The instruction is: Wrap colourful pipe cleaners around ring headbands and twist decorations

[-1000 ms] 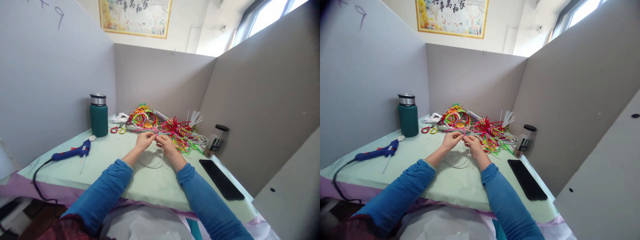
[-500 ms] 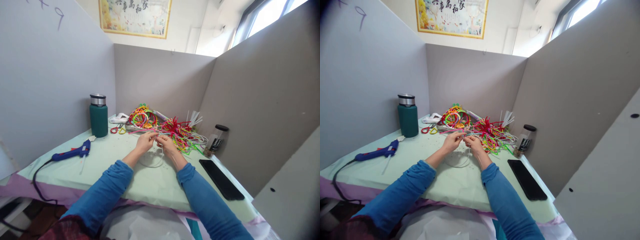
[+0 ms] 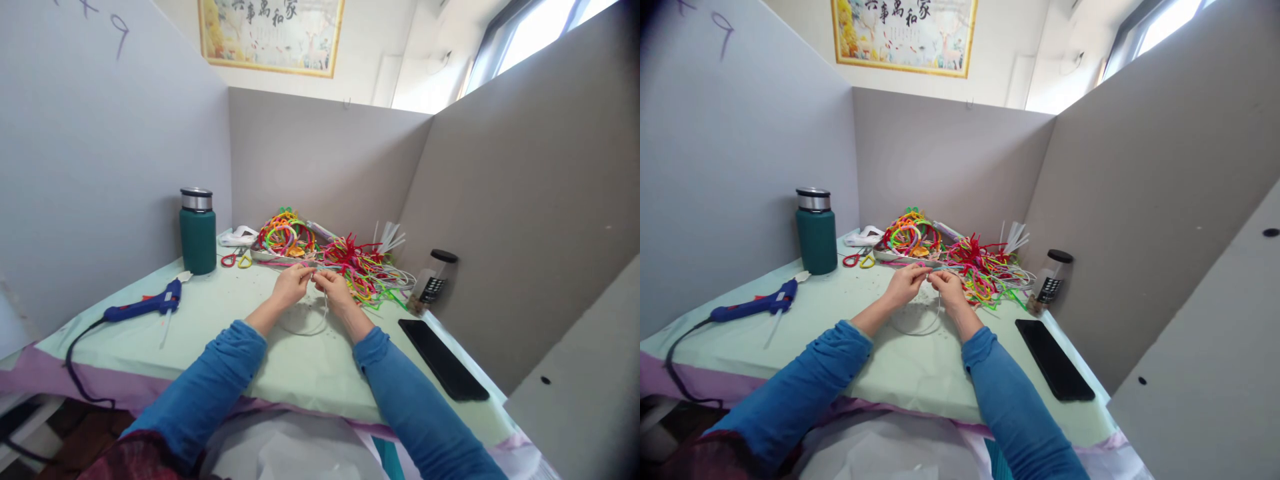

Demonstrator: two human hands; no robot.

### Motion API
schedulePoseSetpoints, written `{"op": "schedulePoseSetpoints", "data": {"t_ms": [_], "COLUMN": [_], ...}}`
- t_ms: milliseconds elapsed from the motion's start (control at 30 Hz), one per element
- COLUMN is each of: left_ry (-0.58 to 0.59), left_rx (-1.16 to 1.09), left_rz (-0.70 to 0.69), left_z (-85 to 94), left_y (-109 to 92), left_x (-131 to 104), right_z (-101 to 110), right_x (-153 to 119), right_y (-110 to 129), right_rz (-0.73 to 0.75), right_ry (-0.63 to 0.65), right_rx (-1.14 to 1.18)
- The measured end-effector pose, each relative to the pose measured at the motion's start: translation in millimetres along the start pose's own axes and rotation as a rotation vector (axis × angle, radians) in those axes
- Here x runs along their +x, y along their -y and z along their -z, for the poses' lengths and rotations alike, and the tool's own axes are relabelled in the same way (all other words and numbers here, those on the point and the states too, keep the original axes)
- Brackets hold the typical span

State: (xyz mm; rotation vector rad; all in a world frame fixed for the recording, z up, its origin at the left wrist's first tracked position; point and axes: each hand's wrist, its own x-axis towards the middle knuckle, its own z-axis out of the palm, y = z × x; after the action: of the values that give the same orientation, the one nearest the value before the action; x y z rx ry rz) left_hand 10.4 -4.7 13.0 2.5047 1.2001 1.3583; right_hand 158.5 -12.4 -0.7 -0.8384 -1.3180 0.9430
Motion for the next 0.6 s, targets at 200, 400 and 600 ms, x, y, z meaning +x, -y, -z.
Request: {"op": "schedulePoseSetpoints", "data": {"t_ms": [200, 400, 600], "left_ry": [-0.022, -0.045, -0.042], "left_rx": [0.032, 0.12, 0.123], "left_rz": [-0.064, -0.062, -0.04], "left_z": [1.5, 2.2, 0.5], "left_y": [-5, -11, -12], "left_x": [-3, -5, -6], "right_z": [1, 1, 0], "right_x": [2, 3, 1], "right_y": [0, -2, 1], "right_rz": [0.023, 0.017, 0.005], "right_ry": [-0.027, -0.043, -0.054], "right_rx": [0.014, 0.068, 0.064]}}
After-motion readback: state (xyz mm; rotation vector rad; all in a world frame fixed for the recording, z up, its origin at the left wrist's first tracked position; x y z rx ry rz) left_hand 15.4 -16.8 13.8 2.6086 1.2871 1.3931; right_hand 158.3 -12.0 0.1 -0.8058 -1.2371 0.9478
